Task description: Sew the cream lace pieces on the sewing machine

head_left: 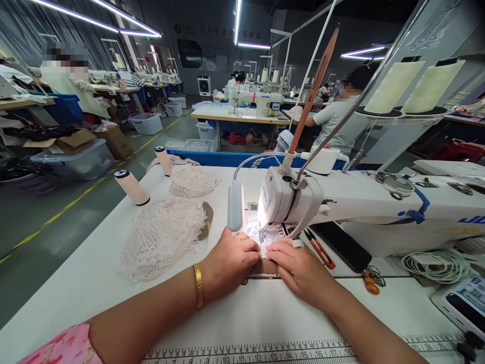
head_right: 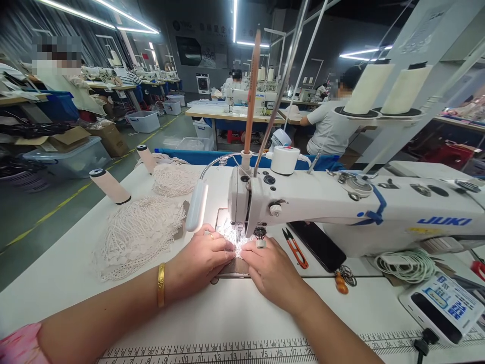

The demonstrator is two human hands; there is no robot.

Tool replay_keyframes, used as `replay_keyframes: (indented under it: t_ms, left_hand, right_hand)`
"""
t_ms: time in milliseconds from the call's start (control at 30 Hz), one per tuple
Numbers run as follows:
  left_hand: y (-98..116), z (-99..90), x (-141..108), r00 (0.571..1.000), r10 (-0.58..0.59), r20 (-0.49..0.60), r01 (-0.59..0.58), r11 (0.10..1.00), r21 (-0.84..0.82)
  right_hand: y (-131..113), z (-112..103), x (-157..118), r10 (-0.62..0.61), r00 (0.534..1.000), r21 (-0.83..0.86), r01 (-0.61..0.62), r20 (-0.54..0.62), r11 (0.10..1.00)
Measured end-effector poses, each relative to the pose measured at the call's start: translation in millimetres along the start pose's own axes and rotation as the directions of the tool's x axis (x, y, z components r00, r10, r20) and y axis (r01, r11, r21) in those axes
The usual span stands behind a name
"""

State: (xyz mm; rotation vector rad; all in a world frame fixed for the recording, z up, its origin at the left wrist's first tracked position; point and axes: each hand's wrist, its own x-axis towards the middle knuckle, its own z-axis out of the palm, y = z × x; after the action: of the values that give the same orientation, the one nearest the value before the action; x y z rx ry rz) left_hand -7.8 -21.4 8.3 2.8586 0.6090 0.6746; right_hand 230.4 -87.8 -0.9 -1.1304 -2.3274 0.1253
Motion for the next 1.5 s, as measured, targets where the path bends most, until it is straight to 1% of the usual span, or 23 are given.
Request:
replay_keyframes:
  t_ms: [200,333,467,633,800,867,1000,1067,1133,1200,1267,1300,1333,1367,1400,1467,1500]
  left_hand:
    - [-6,-1.0,5,1.000,-0.018,0.008,0.018,1.000,0.019]
    - [-11,0.2,10,0.999,-0.034,0.023,0.033,0.999,0.035]
    - [-15,2.4,14,0.999,-0.043,0.023,0.042,0.998,0.050]
    - [-19,4.3,15,0.998,-0.061,0.009,0.061,0.996,0.060]
    - [-21,3.3,13,0.992,-0.122,0.042,0.120,0.992,0.050]
    - [-21,1.4,11,0.987,-0.154,0.036,0.152,0.987,0.050]
    - [-20,-5.6,10,0.974,-0.226,0.032,0.224,0.972,0.066]
    - [-19,-11.8,10,0.961,-0.273,0.054,0.265,0.958,0.113]
    - [-18,-19.7,12,0.950,-0.304,0.066,0.293,0.946,0.139]
    - [-20,-28.0,13,0.944,-0.329,0.015,0.325,0.938,0.124]
    - [-25,-35.0,14,0.937,-0.342,-0.077,0.348,0.933,0.088]
    - [-28,-37.7,14,0.936,-0.335,-0.104,0.343,0.937,0.070]
    - [-31,-40.1,14,0.943,-0.316,-0.103,0.322,0.945,0.054]
    - [-33,-41.9,14,0.955,-0.287,-0.069,0.291,0.956,0.042]
    - [-35,-43.4,13,0.965,-0.262,-0.011,0.262,0.964,0.036]
    - [-36,-44.8,11,0.961,-0.252,0.112,0.246,0.967,0.065]
    - [-34,-44.7,9,0.953,-0.265,0.146,0.253,0.963,0.098]
  right_hand:
    - [7,6,-2,0.093,0.996,-0.046,-0.092,0.017,0.995]
    - [6,4,3,0.141,0.990,-0.118,-0.141,-0.008,0.983]
    - [3,0,11,0.120,0.990,-0.172,-0.130,-0.070,0.976]
    - [3,-2,15,0.099,0.988,-0.176,-0.119,-0.122,0.977]
    - [3,-1,12,0.102,0.983,-0.170,-0.128,-0.151,0.977]
    - [3,-1,11,0.104,0.981,-0.171,-0.132,-0.162,0.976]
    - [2,0,9,0.114,0.984,-0.156,-0.135,-0.137,0.978]
    - [2,1,8,0.099,0.988,-0.126,-0.114,-0.121,0.985]
    - [-1,4,7,0.053,0.993,-0.059,-0.059,-0.105,0.997]
    - [-6,7,8,-0.004,0.995,0.034,0.007,-0.101,0.999]
    - [-13,11,9,-0.042,0.993,0.101,0.054,-0.113,0.993]
    - [-17,13,10,-0.054,0.992,0.113,0.067,-0.113,0.991]
    - [-20,15,11,-0.063,0.993,0.110,0.074,-0.101,0.991]
    - [-23,16,12,-0.069,0.995,0.096,0.076,-0.076,0.992]
    - [-25,18,12,-0.070,0.997,0.081,0.073,-0.043,0.994]
    - [-27,20,13,-0.054,0.998,0.084,0.053,0.019,0.995]
    - [-27,20,14,-0.042,0.999,0.110,0.038,0.033,0.993]
